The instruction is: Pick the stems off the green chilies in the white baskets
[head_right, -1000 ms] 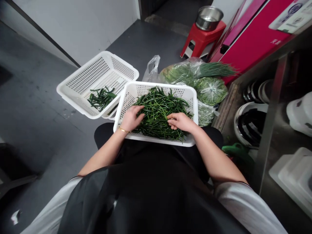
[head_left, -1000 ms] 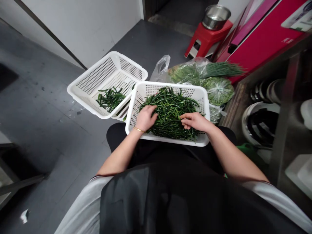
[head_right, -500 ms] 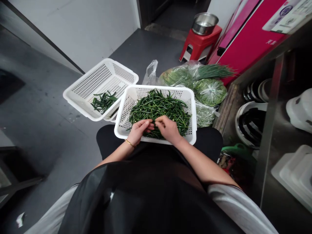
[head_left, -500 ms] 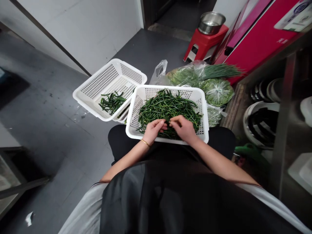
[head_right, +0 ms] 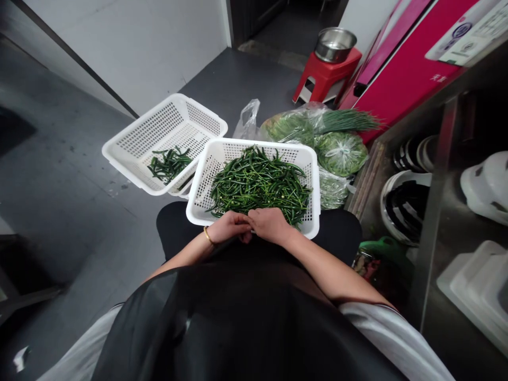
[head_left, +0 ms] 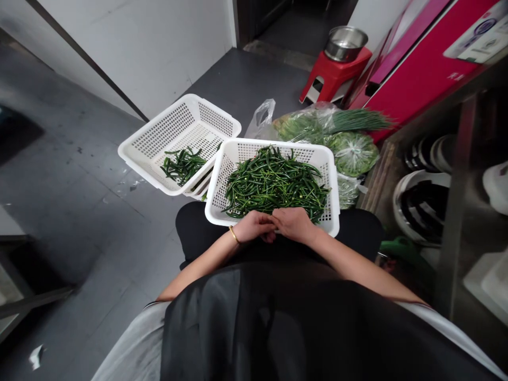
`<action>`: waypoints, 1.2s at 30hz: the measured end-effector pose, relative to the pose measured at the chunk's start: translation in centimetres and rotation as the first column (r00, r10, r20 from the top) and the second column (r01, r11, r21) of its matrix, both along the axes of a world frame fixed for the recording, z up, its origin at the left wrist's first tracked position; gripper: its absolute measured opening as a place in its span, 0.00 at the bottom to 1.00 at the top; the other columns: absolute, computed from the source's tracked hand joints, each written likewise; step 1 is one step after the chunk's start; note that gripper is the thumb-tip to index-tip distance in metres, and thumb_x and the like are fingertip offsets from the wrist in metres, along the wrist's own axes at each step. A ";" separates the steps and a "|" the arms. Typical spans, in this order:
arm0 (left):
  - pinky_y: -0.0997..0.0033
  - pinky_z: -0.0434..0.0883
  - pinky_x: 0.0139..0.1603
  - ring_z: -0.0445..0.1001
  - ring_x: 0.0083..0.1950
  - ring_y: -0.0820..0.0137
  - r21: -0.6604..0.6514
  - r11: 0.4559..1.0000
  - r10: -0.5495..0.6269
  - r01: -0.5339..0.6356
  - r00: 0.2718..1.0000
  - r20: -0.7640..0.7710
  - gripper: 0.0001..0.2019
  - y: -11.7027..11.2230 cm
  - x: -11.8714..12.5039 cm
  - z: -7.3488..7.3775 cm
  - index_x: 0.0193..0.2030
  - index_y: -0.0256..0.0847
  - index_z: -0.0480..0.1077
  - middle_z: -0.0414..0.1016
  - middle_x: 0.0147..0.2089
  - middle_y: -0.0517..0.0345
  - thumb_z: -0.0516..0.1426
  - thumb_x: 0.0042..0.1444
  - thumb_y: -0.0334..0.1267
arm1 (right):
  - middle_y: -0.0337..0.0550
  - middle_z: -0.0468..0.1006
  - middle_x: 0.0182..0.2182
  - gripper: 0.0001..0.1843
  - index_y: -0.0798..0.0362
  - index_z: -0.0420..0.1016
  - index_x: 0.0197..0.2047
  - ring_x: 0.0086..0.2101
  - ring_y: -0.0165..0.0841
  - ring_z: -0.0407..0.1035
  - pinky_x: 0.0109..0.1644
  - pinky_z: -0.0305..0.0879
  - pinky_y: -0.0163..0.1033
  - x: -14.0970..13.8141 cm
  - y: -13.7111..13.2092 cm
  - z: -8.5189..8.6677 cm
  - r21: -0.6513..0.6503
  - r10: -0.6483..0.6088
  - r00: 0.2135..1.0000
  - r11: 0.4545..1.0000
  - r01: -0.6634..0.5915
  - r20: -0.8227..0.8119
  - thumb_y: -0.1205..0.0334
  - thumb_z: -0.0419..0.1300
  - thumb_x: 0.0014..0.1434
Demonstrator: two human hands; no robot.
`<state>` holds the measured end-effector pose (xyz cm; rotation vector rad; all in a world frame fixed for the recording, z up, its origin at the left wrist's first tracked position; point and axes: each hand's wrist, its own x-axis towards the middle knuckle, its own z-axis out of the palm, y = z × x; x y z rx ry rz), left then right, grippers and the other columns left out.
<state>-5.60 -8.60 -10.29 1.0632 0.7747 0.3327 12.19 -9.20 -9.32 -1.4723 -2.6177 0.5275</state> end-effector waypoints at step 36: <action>0.74 0.44 0.18 0.46 0.16 0.81 0.081 0.965 0.262 -0.250 0.944 -0.202 0.16 3.4 1.7 -2.6 0.21 0.37 0.67 0.55 0.15 0.68 0.64 0.43 0.47 | 0.52 0.75 0.36 0.24 0.56 0.74 0.39 0.38 0.36 0.69 0.37 0.57 0.37 0.4 3.2 -1.5 0.228 -0.168 0.983 0.962 0.149 0.068 0.56 0.40 0.70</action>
